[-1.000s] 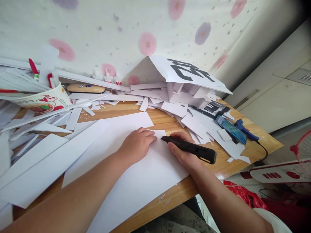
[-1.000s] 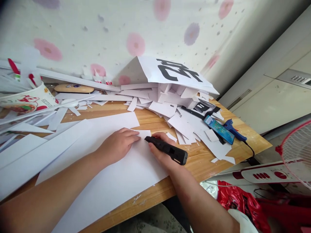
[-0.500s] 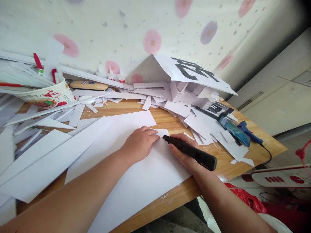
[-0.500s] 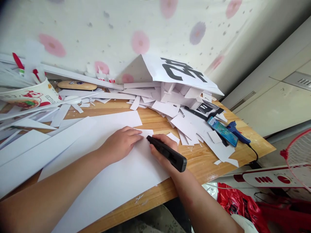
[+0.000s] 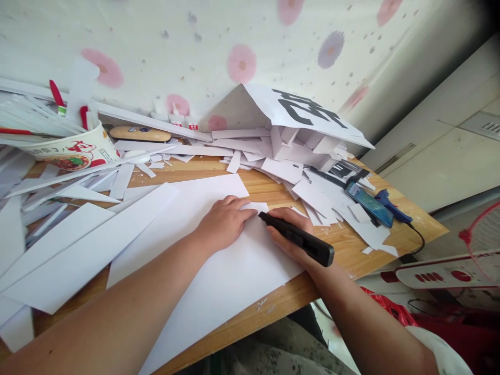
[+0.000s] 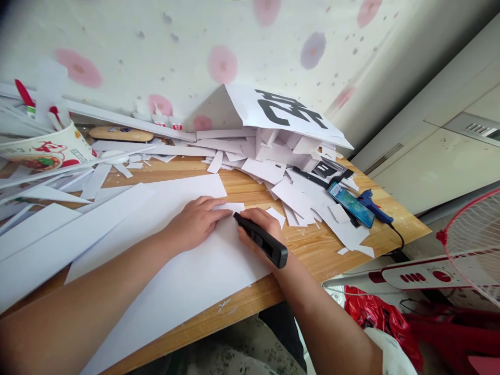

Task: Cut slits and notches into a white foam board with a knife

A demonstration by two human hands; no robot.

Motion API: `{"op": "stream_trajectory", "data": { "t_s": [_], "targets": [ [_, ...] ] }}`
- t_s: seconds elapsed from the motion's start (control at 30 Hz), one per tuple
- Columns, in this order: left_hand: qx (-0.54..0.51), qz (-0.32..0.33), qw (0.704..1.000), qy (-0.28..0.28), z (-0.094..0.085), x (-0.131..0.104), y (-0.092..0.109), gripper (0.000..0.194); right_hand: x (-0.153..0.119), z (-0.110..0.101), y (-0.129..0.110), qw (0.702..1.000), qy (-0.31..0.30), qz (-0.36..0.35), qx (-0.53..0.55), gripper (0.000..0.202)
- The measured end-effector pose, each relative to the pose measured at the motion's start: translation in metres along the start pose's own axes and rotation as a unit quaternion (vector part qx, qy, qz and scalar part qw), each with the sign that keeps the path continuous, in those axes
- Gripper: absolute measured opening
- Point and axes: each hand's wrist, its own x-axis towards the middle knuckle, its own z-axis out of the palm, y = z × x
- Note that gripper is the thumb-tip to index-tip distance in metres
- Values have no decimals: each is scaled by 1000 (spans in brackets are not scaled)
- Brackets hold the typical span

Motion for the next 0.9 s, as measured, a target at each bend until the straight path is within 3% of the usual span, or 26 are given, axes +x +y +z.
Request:
{"op": "stream_trajectory", "data": {
  "t_s": [0.3,0.9],
  "targets": [
    [8,-27,999,-25,1,2,-2,42,-2,0,-2,999,-10,-33,-17,23],
    [16,-52,998,-23,0,4,2,46,-7,-8,-13,996,-48,-55,-51,25]
  ]
}}
